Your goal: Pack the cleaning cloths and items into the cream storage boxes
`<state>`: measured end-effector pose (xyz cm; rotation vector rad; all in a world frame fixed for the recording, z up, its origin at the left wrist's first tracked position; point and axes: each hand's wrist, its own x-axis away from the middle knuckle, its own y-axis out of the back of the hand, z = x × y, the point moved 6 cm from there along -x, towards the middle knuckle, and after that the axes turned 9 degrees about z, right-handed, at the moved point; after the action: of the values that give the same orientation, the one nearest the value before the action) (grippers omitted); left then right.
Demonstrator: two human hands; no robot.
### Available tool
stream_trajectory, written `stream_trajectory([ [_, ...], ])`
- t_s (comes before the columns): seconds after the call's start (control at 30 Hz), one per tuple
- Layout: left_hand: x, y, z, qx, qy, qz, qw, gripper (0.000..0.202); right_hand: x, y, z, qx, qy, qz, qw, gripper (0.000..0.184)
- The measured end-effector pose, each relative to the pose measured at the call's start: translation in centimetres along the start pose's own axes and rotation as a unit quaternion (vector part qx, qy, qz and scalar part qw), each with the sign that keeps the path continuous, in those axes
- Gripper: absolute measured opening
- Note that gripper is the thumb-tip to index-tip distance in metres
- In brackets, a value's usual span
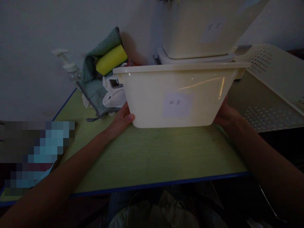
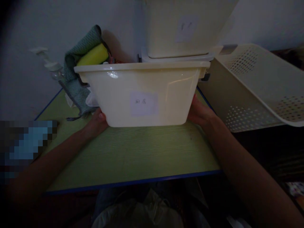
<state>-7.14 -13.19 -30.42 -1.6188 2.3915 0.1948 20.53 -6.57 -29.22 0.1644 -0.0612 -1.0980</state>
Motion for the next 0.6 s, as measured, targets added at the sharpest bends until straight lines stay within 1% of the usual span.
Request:
stream_trajectory([
  [0.1,-0.1,-0.1,-0.1,0.023,0.013,-0.003,1.0,0.078,0.1,-0.9,-0.3,-0.058,-0.028,0.064,0.996,0.079],
  [0.2,-0.1,-0.3,-0.1,0.048,0.029,-0.004,0.998,0.084,0.3,-1.0,-0.2,-0.066,-0.035,0.053,0.996,0.078],
  [0.27,-0.2,-0.4,-0.3,0.057,0.029,-0.007,0.998,0.086,0.3,-1.0,0.0,-0.066,-0.032,0.042,0.996,0.077],
  [0.37,-0.2,-0.3,-0.3,0.059,0.027,-0.019,0.998,0.086,0.4,-1.3,0.5,-0.078,-0.02,0.038,0.996,0.073],
  [0.47,-0.3,-0.3,-0.2,0.055,0.026,-0.02,0.998,0.084,0.5,-1.5,0.7,-0.083,-0.028,0.027,0.996,0.071],
  [0.53,-0.3,-0.4,-0.2,0.059,0.017,-0.011,0.998,0.083,0.6,-1.6,0.8,-0.076,-0.035,0.03,0.996,0.072],
  [0.6,-0.4,-0.4,-0.2,0.065,0.011,-0.002,0.998,0.082,0.6,-1.5,1.0,-0.037,-0.028,0.021,0.999,0.075],
])
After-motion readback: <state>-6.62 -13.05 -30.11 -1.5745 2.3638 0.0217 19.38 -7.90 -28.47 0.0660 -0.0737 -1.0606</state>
